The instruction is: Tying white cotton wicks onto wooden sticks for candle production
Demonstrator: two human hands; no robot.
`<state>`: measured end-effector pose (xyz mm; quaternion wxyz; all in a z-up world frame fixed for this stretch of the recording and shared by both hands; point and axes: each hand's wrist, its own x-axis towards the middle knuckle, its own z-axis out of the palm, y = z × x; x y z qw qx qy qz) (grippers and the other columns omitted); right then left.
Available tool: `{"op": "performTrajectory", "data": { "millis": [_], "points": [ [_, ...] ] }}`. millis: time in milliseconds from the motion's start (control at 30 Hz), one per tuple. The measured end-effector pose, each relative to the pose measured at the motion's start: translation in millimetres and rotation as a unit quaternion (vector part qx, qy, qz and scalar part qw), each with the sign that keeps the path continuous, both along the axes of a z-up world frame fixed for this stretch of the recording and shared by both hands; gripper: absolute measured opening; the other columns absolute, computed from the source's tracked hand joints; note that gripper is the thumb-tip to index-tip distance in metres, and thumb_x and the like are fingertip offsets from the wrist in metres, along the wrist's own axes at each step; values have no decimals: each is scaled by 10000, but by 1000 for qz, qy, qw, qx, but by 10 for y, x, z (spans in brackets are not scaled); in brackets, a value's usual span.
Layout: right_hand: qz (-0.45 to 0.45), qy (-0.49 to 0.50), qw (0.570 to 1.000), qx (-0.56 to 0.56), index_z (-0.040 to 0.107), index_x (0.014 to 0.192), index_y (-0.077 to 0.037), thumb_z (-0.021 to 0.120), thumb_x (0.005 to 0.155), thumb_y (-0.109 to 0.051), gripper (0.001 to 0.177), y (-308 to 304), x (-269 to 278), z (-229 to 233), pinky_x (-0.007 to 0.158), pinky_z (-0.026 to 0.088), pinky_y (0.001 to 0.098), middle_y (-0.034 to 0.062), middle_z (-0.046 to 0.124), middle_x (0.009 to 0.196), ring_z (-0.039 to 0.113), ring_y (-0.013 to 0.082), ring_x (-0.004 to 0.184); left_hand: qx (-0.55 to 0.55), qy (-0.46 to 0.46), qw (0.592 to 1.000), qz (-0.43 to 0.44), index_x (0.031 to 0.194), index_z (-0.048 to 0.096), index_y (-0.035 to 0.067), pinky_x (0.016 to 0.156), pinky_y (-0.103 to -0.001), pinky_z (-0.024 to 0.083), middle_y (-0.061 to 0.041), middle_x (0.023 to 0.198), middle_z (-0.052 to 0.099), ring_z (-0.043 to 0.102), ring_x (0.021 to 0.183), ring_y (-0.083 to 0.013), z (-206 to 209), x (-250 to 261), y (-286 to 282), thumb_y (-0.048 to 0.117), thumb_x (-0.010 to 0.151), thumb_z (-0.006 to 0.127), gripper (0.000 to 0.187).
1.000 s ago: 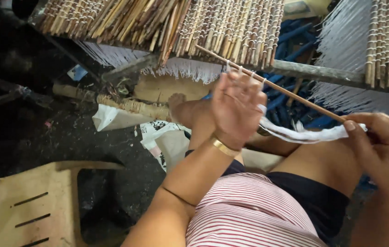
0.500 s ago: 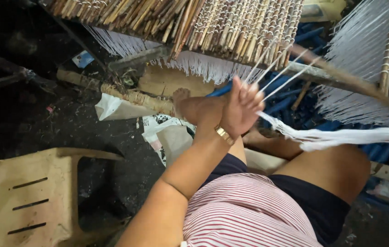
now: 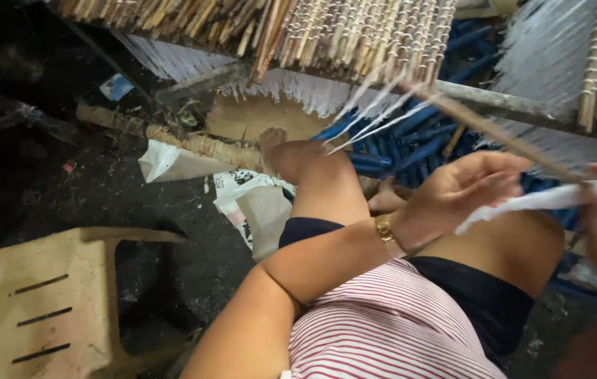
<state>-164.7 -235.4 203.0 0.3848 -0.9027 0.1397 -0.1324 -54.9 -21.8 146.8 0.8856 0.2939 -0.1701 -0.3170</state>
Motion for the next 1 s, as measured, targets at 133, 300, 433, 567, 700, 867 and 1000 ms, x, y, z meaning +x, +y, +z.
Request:
{"op": "performTrajectory", "data": {
  "millis": [133, 300, 433, 567, 700, 867, 1000],
  "points": [
    [59, -33, 983, -172, 735, 1269, -7, 669, 1138, -44, 152, 777, -45, 616, 731, 426, 357, 144, 542, 911, 512, 224, 719, -94, -23, 995, -14, 1368, 632, -89, 1037, -325, 581, -171, 1318, 695, 709, 1137, -199, -72, 46, -96, 436, 1152, 571, 572],
    [43, -2, 979, -201, 755, 1254, -39, 612, 1136, -103, 196, 880, -68, 880, 835, 481, 356, 133, 697, 1075, 651, 254, 920, 72, -146, 973, 163, 1186, 694, 65, 843, -246, 549, -108, 1158, 712, 700, 945, -138, 153, 389, 489, 242, 1092, 537, 254],
    [22, 28, 989, -143, 703, 1330, -81, 467, 1149, -183, 314, 967, -6, 831, 734, 412, 353, 79, 689, 1057, 599, 230, 811, 191, -360, 890, 204, 1112, 656, 72, 787, -200, 620, -81, 1300, 675, 733, 973, -122, 319, 186, 412, 295, 874, 794, 354],
    [30, 30, 990, -133, 674, 1320, -45, 493, 1126, -212, 314, 953, 37, 717, 625, 403, 355, 79, 645, 951, 560, 206, 669, 232, -450, 852, 135, 1250, 671, 161, 961, -337, 597, -60, 1153, 744, 647, 1133, -214, 180, 83, 346, 336, 1006, 656, 301],
    [25, -23, 985, -171, 747, 1201, -45, 644, 1123, -146, 164, 943, 42, 659, 659, 428, 320, 64, 664, 950, 576, 176, 712, 158, -402, 892, 130, 1179, 665, 204, 963, -310, 565, 4, 1177, 740, 695, 1133, -171, 240, 129, 425, 132, 1074, 620, 136],
    [42, -27, 990, -130, 737, 1225, -65, 618, 1099, -148, 192, 1057, 101, 685, 680, 447, 303, 69, 673, 1012, 594, 167, 712, 216, -372, 894, 126, 1247, 637, 98, 989, -308, 660, -128, 1182, 643, 759, 1104, -245, 257, 60, 356, 285, 944, 717, 365],
    [48, -57, 979, -192, 747, 1255, -88, 615, 1120, -185, 213, 1005, 105, 614, 712, 442, 329, 47, 678, 1006, 604, 195, 758, 218, -478, 810, 261, 1091, 674, 147, 911, -418, 515, -47, 1020, 658, 650, 999, -265, 196, 208, 428, 203, 1057, 593, 104]
  ]
}}
